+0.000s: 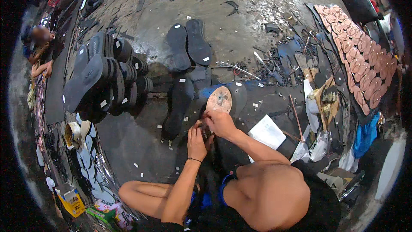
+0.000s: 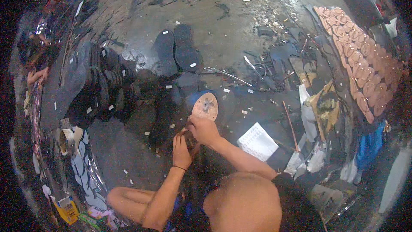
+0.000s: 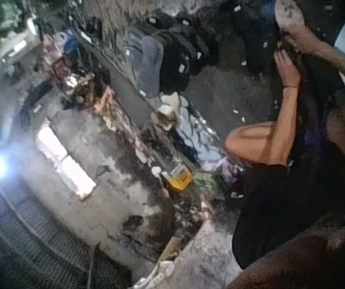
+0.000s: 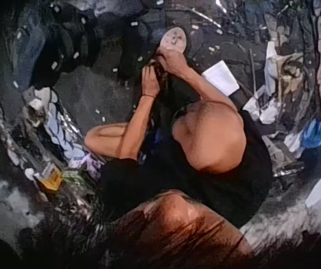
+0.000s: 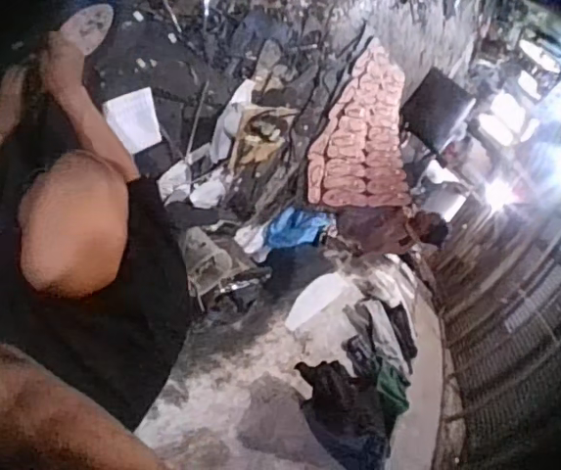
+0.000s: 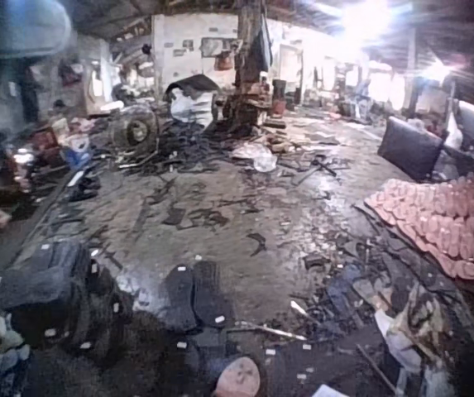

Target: The person sits on the floor and repeatedly peels small white labels from a sheet, then sticks them onto black shoe soles. The person also handles a light-colored insole, applying labels to it as well. Finished soles are stacked nearby.

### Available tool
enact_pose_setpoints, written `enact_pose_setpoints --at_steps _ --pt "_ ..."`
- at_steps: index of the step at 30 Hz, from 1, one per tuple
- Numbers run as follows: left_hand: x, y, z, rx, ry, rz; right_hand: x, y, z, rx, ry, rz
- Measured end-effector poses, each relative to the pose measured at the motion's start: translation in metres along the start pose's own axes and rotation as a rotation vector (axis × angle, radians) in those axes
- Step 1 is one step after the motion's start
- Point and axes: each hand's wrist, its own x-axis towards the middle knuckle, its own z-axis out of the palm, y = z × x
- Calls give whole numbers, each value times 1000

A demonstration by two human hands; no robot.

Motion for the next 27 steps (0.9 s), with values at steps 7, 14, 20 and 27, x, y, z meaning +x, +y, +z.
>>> enact_pose_setpoints --at_steps 7,14,20,27 --pt "36 15 -29 -2 123 39 -16 17 -21 100 -14 103" --pt "47 -16 -73 65 139 -15 35 33 -71 89 329 107" --pt "23 8 -6 -47 -31 19 66 72 -71 -362 109 -56" --pt "22 5 8 -10 -16 11 77 85 -75 -325 40 65"
